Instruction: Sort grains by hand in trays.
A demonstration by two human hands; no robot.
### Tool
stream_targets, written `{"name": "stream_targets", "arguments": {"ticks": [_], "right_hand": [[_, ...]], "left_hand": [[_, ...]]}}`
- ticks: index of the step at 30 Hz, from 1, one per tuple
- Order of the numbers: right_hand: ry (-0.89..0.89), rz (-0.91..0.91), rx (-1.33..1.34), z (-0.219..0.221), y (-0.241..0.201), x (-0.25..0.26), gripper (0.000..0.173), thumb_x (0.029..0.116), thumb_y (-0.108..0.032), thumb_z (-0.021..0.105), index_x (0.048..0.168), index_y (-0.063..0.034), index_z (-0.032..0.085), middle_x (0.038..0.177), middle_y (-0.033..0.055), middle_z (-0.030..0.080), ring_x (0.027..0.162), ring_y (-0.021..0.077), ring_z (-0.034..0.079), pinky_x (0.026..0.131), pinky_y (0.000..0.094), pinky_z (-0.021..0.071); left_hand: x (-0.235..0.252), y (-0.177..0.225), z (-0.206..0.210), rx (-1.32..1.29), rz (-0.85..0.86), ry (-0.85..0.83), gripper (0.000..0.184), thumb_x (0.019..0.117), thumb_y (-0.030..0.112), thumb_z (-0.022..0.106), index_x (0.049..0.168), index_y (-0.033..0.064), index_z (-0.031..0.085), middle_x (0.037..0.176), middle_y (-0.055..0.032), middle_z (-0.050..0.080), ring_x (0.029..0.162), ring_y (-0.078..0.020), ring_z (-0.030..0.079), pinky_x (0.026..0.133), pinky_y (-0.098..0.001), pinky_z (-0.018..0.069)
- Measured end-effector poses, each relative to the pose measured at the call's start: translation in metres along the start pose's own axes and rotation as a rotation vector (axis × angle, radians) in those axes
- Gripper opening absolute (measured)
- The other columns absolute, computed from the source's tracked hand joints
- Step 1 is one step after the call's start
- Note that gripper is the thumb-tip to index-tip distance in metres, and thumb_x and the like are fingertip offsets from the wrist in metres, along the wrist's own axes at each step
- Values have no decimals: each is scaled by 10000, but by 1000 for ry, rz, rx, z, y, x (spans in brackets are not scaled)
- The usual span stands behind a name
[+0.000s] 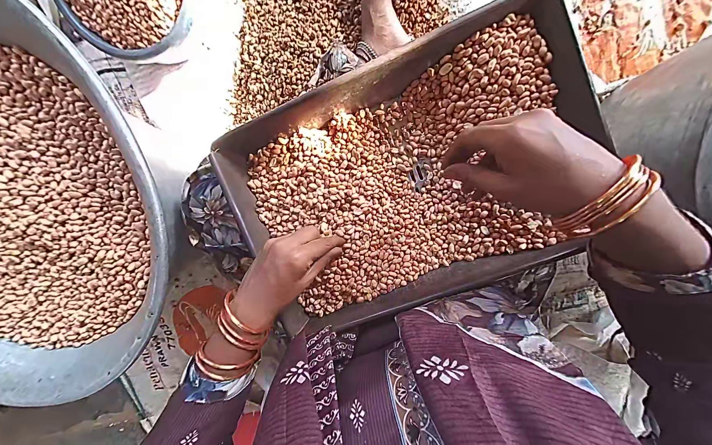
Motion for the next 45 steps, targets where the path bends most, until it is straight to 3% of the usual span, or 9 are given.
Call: {"name": "stream_targets", "arguments": {"ticks": [7,10,12,19,22,25,29,34,45], "right_hand": [[-62,218,-165,-16,2,-16,325,1075,-342,489,1055,-116,722,785,61,672,696,244,659,621,495,493],[-194,513,-279,11,26,-21,530,1083,-464,465,1158,19,667,1115,265,665,979,453,684,781,626,523],[-267,635,-302,39,32,-16,577,1076,-472,480,1281,63,546,1271,305,548,960,486,674,763,612,551],[-67,-141,233,42,-60,31,375,1050,-158,502,1413,-76,542,1216,143,615,885,219,672,754,415,590],[-39,126,-86,15,-26,17,301,1085,-245,455,1271,-70,614,1097,148,665,858,324,697,708,514,558],[-363,541,-278,45,16,-13,481,1085,-442,477,1207,12,582,929,233,670,907,447,693,738,600,533],[-448,172,59,91,-37,-16,308,1051,-297,583,1203,-29,591,962,117,664,827,265,691,724,445,568],[11,-175,145,32,-59,22,219,980,-73,616,1190,-41,667,1063,134,674,805,251,690,708,440,584],[-158,-153,4,78,-25,59,180,1005,-150,632,1127,-97,753,1073,147,648,924,303,682,773,484,572]], "left_hand": [[-2,2,5,33,-10,54,249,1027,189,578,1067,54,783,784,-95,645,674,-195,608,611,-307,504],[-1,-9,-17,-199,-144,174,213,1007,173,619,1051,46,785,889,-47,715,782,-29,630,731,-158,511],[0,-16,-30,-398,-252,266,184,1001,161,630,1051,39,758,904,42,688,703,71,568,630,-81,470],[20,-26,-39,-1078,-328,392,190,1065,243,545,1091,154,710,642,127,528,467,28,431,438,-116,384],[13,-39,-44,-1240,-351,433,221,1077,249,488,1032,149,679,613,110,489,441,14,402,419,-121,362],[7,-51,-44,-1323,-371,477,267,1066,247,412,934,191,637,668,103,500,461,12,409,435,-112,360],[22,-48,-33,-1385,-335,412,340,1055,293,358,858,205,621,694,86,530,471,4,423,426,-117,338],[39,-28,-28,-1128,-326,327,241,1080,323,522,895,211,627,664,108,503,442,24,368,391,-108,320],[70,-1,-16,-130,-142,145,209,1027,186,609,988,60,771,886,-31,706,754,-36,624,699,-174,502]]}}
Point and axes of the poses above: each hand's wrist, its own x-axis towards the middle knuckle, its own z-axis out of the palm, y = z × x, the point moved 10 cm from there along x, towards the middle knuckle
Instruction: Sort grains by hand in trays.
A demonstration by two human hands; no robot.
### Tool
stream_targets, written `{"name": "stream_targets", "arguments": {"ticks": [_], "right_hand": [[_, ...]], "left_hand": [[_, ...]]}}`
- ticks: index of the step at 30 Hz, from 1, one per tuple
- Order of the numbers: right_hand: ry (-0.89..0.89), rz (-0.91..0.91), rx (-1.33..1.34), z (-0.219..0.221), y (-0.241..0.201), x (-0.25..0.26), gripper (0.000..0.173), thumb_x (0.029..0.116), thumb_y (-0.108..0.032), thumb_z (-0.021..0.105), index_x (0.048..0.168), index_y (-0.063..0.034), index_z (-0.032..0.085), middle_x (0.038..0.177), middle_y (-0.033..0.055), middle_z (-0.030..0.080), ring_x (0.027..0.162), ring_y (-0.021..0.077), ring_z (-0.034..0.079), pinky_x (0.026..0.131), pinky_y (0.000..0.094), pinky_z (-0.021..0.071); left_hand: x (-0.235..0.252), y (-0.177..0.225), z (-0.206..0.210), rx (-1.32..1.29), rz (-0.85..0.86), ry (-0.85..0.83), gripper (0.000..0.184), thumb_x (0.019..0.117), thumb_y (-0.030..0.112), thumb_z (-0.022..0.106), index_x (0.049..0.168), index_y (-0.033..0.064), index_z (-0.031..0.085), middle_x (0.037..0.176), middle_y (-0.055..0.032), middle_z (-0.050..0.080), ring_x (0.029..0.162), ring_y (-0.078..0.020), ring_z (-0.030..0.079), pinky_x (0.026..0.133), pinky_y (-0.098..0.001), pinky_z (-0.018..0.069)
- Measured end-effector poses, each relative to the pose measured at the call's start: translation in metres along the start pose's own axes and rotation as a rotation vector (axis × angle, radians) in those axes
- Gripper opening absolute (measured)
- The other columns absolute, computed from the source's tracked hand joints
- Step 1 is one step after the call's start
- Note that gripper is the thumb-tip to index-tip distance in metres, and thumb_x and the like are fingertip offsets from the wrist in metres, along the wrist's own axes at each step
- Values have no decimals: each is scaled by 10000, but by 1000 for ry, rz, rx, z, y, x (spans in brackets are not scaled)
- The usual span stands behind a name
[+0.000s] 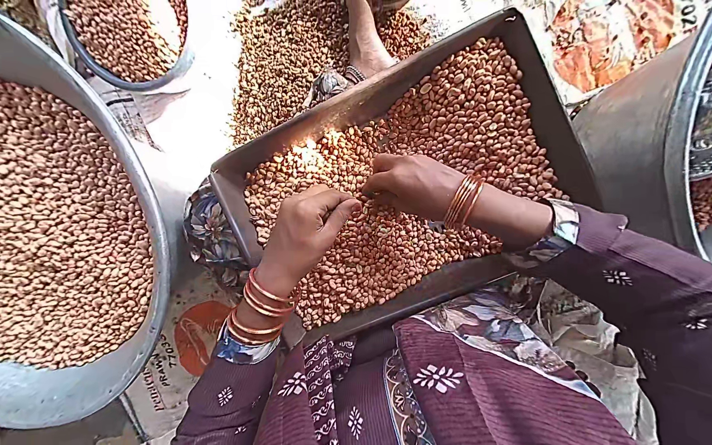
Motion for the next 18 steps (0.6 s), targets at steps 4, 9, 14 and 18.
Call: {"name": "stream_targets", "arguments": {"ticks": [4,9,14,18], "right_hand": [[-58,39,-15,3,3,4,191,996,-213,665,1139,-108,736,1103,151,643,945,320,678,772,509,562],[-14,37,31,3,6,6,228,977,-245,691,1142,-92,729,1096,167,627,877,322,676,721,509,563],[-45,60,61,4,11,7,180,966,-198,662,1046,-40,699,1027,124,637,884,268,662,758,461,549],[36,112,89,-17,24,0,188,979,-225,649,956,-40,677,890,99,670,808,245,665,730,460,530]], "left_hand": [[8,7,9,90,57,-75,205,1022,167,607,1004,55,777,905,-61,725,801,-113,674,756,-252,548],[21,13,28,157,79,-213,181,1007,138,622,975,33,766,885,-97,718,809,-210,704,761,-383,582],[20,6,28,262,-2,-231,170,1015,119,615,1004,30,759,941,-133,726,837,-282,715,762,-470,586],[17,1,21,368,-33,-180,202,1035,155,598,1064,27,751,916,-160,691,789,-323,693,693,-497,567]]}}
Point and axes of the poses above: each hand's wrist, its own x-axis towards the middle knuckle, its own z-axis out of the palm, y = z × x, the point moved 10 cm from there along x, towards the middle knuckle
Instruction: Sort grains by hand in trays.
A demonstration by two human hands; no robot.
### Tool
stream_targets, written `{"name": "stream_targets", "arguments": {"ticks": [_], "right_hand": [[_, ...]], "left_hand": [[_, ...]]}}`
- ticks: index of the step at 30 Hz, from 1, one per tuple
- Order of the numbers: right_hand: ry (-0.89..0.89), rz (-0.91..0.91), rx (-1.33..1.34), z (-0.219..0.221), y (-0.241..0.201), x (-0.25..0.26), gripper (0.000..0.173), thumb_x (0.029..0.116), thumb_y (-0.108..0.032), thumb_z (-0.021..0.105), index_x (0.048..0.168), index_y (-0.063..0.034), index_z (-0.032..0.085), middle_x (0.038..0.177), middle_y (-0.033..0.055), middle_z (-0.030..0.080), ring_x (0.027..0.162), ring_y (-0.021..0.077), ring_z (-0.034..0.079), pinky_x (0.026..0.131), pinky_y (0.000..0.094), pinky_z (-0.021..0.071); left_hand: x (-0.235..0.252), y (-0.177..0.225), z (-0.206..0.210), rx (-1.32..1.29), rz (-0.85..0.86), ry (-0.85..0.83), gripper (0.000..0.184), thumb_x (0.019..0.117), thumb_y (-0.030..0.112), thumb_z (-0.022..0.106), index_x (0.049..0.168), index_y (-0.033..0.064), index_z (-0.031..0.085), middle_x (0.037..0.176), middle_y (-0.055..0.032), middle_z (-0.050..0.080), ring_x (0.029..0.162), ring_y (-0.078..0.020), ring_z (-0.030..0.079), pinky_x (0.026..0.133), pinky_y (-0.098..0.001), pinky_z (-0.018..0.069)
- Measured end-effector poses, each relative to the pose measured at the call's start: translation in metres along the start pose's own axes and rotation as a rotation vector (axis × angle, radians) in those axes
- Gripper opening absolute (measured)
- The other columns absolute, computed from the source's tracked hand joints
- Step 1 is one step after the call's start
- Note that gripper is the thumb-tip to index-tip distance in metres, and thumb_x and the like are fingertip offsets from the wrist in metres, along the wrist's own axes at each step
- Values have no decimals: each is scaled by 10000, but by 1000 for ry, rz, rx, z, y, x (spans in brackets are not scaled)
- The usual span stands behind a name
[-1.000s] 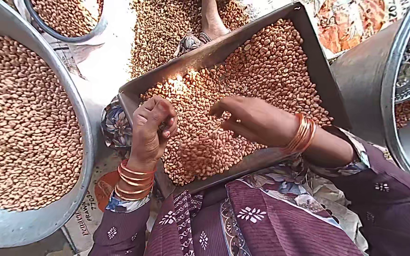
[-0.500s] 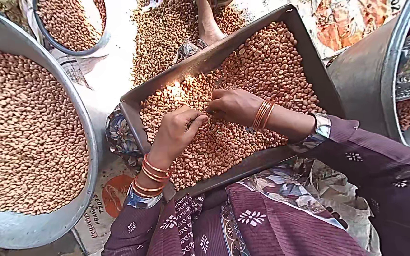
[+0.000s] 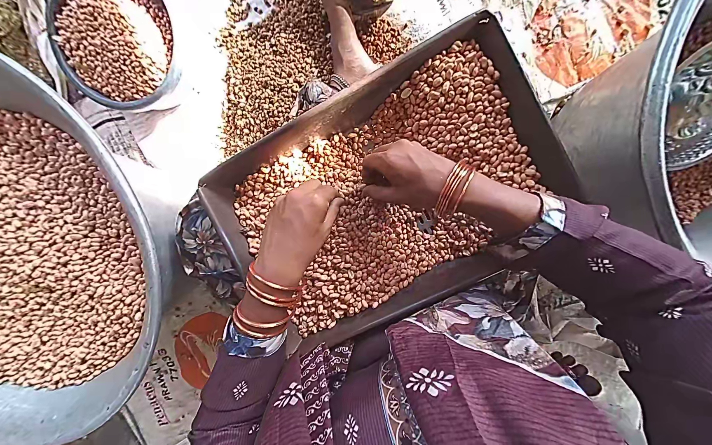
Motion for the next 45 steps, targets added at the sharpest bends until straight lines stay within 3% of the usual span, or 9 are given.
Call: {"name": "stream_targets", "arguments": {"ticks": [7,14,21,27,33,37,41,43,45], "right_hand": [[86,35,-75,-31,6,-24,119,962,-105,602,1039,-88,692,934,78,706,818,238,687,730,462,544],[18,-61,-117,-3,3,-29,124,984,-110,649,1022,-65,759,1017,123,700,917,292,701,790,477,572],[57,-2,-274,-11,3,-24,145,1011,-68,580,1001,8,704,988,190,668,868,376,695,709,525,558],[165,23,-171,-41,17,-42,167,1019,-139,600,1033,-55,743,975,137,719,883,309,711,786,492,561],[23,48,-232,-21,25,-57,87,963,-94,662,945,-46,732,961,139,667,853,319,683,709,499,552],[-41,137,-386,-8,27,-59,113,984,-24,614,1049,4,702,1023,195,679,908,386,700,725,526,563],[-34,158,-480,-5,17,-59,148,938,120,568,1037,50,653,1004,224,659,892,404,699,689,509,562],[-43,159,-481,-3,16,-60,149,944,116,566,1047,52,654,1016,225,662,903,402,699,701,505,567],[-58,145,-467,-1,14,-60,157,925,129,587,1048,60,655,1045,229,654,958,405,690,741,498,568]], "left_hand": [[8,13,17,-100,150,17,200,1022,157,612,1057,36,767,916,-127,705,825,-279,710,730,-439,587],[8,21,15,-107,180,63,188,1016,145,621,1056,34,768,898,-128,689,757,-259,689,662,-397,572],[5,31,37,-19,263,-73,169,928,3,663,1055,26,772,849,-132,646,693,-290,659,605,-435,552],[7,32,42,9,257,-38,127,968,63,656,1044,18,747,888,-147,665,727,-308,676,628,-442,564],[11,28,47,-8,256,-46,176,1000,129,651,1108,32,751,906,-138,671,734,-301,680,633,-441,570],[13,31,48,33,257,-25,142,998,98,644,1064,22,745,914,-150,664,729,-315,675,615,-441,560],[14,14,25,-235,164,130,194,1016,140,610,1066,45,772,959,-117,738,850,-212,719,786,-347,587],[8,-5,8,-530,-15,190,163,1016,127,624,1088,76,762,905,-26,714,687,-50,603,645,-182,494],[3,-23,5,-987,-150,224,164,1038,101,574,1095,100,728,707,67,599,472,30,417,438,-105,348]]}}
Point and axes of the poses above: each hand's wrist, its own x-axis towards the middle knuckle, its own z-axis out of the palm, y = z × x, the point moved 10 cm from there along x, towards the middle knuckle
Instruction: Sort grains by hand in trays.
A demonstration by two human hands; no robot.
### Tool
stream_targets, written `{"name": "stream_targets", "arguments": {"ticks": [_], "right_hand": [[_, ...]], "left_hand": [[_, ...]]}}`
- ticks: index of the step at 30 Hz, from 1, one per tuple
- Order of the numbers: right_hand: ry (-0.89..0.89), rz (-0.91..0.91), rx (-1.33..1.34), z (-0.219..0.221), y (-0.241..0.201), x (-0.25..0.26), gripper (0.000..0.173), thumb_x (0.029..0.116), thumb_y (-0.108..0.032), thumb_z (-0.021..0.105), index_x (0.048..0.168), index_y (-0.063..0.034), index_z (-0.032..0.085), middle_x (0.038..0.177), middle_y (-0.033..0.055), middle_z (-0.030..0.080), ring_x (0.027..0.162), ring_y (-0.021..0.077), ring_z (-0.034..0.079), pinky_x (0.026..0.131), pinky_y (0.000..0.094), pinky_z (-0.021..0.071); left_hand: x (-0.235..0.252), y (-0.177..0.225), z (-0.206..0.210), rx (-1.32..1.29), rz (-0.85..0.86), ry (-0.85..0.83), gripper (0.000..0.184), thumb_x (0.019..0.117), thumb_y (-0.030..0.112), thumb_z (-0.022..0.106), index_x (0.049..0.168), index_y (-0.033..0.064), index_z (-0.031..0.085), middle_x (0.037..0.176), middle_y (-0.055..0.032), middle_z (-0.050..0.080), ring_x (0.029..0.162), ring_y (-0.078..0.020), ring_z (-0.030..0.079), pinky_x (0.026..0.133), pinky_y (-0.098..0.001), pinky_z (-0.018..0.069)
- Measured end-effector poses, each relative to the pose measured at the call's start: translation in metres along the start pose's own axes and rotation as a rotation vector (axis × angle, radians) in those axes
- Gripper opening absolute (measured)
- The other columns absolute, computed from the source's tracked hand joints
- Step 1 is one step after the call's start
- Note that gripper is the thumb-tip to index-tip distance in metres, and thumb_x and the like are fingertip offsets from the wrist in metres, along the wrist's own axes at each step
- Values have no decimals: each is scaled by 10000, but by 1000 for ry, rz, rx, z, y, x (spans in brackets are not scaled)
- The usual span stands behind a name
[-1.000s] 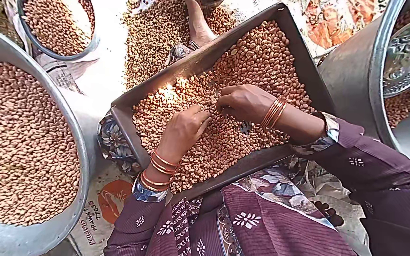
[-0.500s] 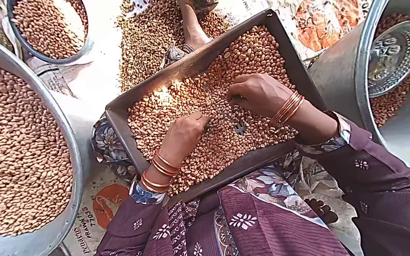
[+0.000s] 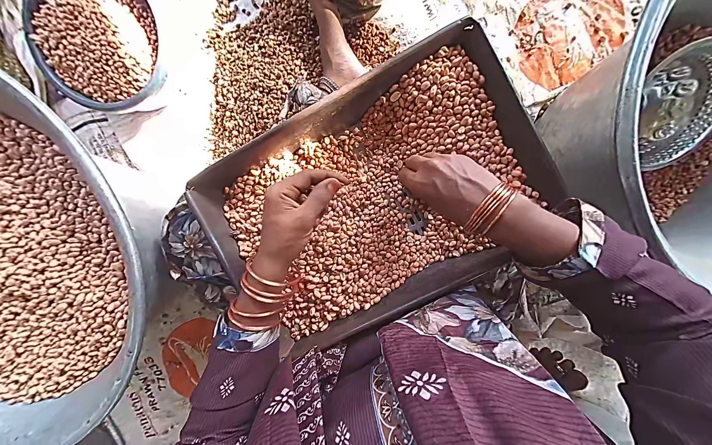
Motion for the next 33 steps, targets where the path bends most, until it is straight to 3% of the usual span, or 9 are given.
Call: {"name": "stream_targets", "arguments": {"ticks": [3,6,9,12,16,18,22,28,33], "right_hand": [[154,-109,30,0,-8,-9,210,835,146,680,997,13,676,997,200,645,909,404,670,681,501,559],[155,-117,-12,1,-13,-8,192,851,133,675,1001,13,674,978,198,645,888,398,672,651,489,552],[61,-45,109,-3,0,3,117,973,5,587,1042,19,680,1048,203,654,937,372,689,751,488,570],[162,-110,436,-18,9,-2,133,926,-57,626,910,-66,759,1009,96,677,884,215,667,781,397,552],[132,-233,546,-8,-13,-10,51,904,-75,708,902,-71,759,907,74,682,815,187,666,741,373,558],[104,-265,513,6,-30,-13,54,878,-109,770,915,-81,742,891,70,694,794,208,685,714,397,574],[115,-280,395,23,-51,-17,44,871,-88,763,894,-78,727,875,82,655,741,230,668,640,396,564],[32,-175,592,12,-29,-12,70,879,-120,730,914,-63,707,826,46,669,717,159,643,657,355,539],[-96,-69,676,9,-2,-17,27,905,-82,662,908,-106,652,754,-20,627,643,80,584,594,290,485]], "left_hand": [[2,-10,-5,-541,-85,-12,210,1043,147,486,1025,150,694,631,120,532,466,31,419,438,-117,360],[-2,-11,-1,-664,-107,-65,283,1007,236,387,902,219,649,713,111,556,487,29,416,438,-112,331],[-11,-7,1,-522,-75,-122,279,1051,281,447,918,214,683,733,102,586,486,29,428,433,-109,352],[-20,1,2,-114,-1,-115,196,1055,194,552,961,138,715,651,95,557,446,38,400,407,-102,341],[-26,17,21,488,277,-197,199,1009,164,616,994,53,781,893,-19,730,790,-20,653,751,-159,526],[-31,16,33,616,360,-266,218,1007,170,606,1045,63,793,885,-59,729,793,-116,678,747,-243,552],[-37,7,49,772,394,-374,246,1018,198,603,1143,82,780,851,-80,685,693,-208,663,595,-346,545],[-37,3,55,879,382,-370,225,1025,185,589,1075,65,773,807,-99,647,663,-253,658,556,-392,533],[-32,10,41,625,310,-273,206,1015,163,602,1074,62,771,904,-57,713,790,-135,676,716,-279,555]]}}
Point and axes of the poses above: each hand's wrist, its own x-axis towards the middle knuckle, its own z-axis out of the palm, y = z × x, the point moved 10 cm from there along x, towards the middle knuckle
